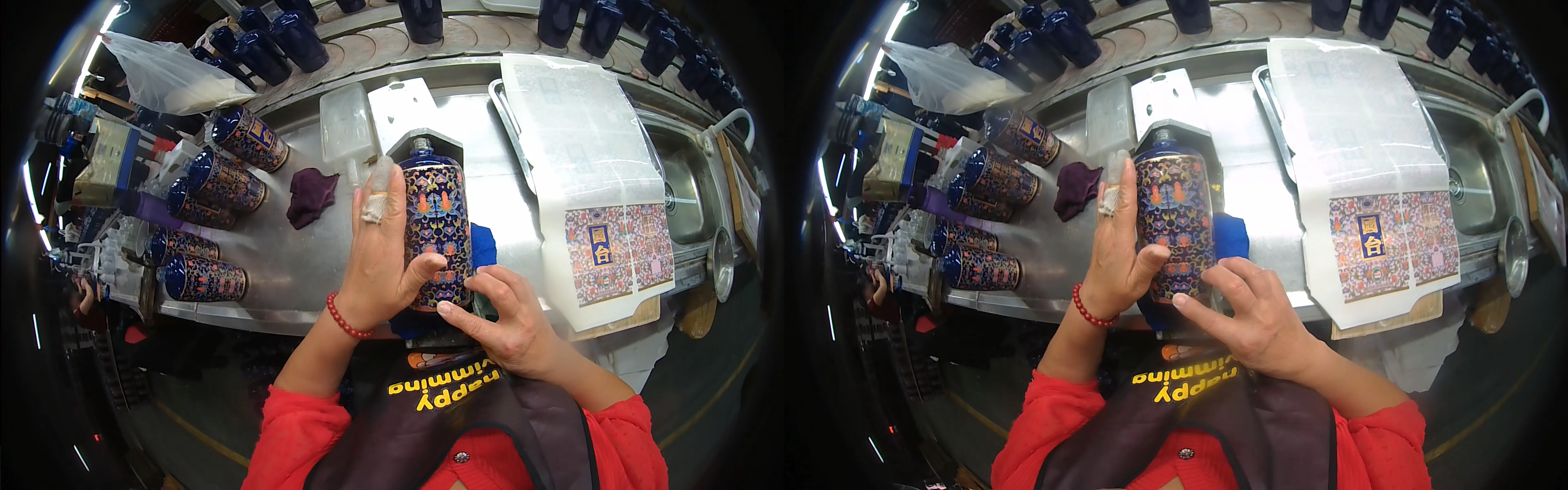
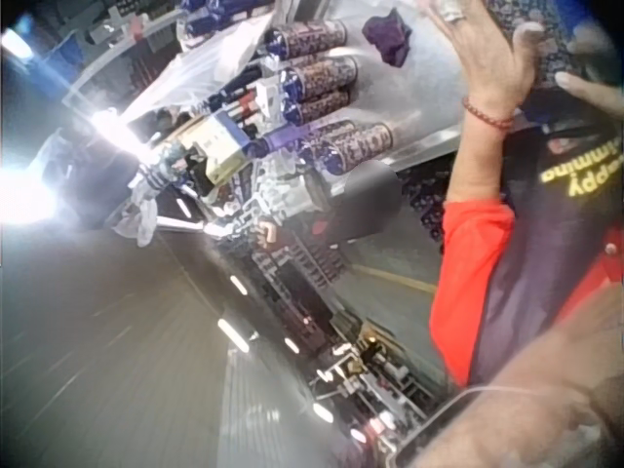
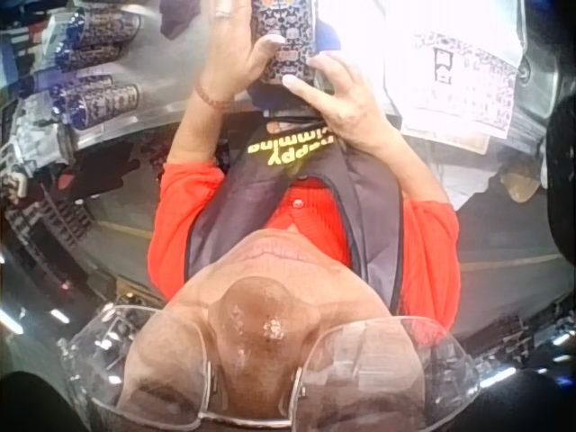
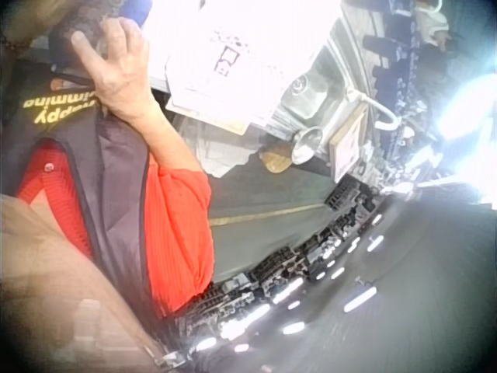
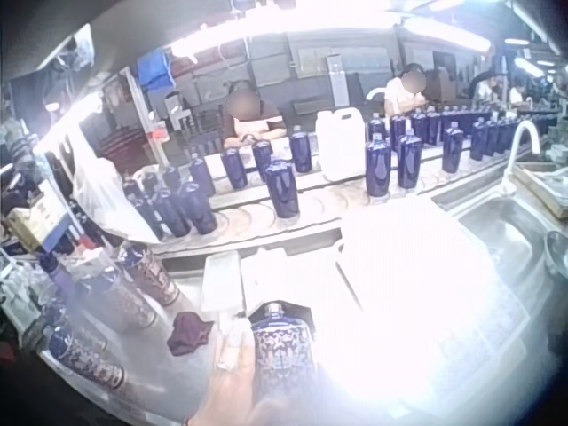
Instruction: The person applies a decorative sticker to a dark blue cylindrical container using a green squeegee tool. They smooth the sticker onto the surface, rotate the container to cover all sides, and press edges to ensure adhesion.
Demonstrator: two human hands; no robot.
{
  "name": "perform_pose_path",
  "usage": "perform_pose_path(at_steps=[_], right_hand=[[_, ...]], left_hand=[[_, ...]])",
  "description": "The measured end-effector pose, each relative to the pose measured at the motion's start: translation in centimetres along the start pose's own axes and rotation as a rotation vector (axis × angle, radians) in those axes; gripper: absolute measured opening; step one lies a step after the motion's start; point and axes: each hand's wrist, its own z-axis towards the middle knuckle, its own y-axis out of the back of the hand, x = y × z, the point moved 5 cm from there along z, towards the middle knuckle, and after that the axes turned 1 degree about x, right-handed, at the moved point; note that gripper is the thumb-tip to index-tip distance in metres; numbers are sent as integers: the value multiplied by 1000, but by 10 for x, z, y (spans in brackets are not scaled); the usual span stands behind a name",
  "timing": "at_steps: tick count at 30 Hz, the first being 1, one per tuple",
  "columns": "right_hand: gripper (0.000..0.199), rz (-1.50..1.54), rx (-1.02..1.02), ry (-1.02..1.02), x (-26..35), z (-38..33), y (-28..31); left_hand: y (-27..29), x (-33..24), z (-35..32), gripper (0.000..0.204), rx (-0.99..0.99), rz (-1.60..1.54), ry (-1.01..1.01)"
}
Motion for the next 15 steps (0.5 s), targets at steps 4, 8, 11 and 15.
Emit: perform_pose_path(at_steps=[4, 8, 11, 15], right_hand=[[49, 14, -6, -1, -1, 1, 0], [49, 15, 0, 4, -1, 1, -1], [49, 18, -1, -2, -2, 0, -2], [49, 25, -3, -6, -2, 0, -3]], left_hand=[[-7, -8, -10, 111, -44, 9, -9], [-16, -7, -11, 113, -17, -95, 74], [-15, -10, -6, 115, -30, -38, 61], [-14, -16, 3, 116, -13, 110, 48]])
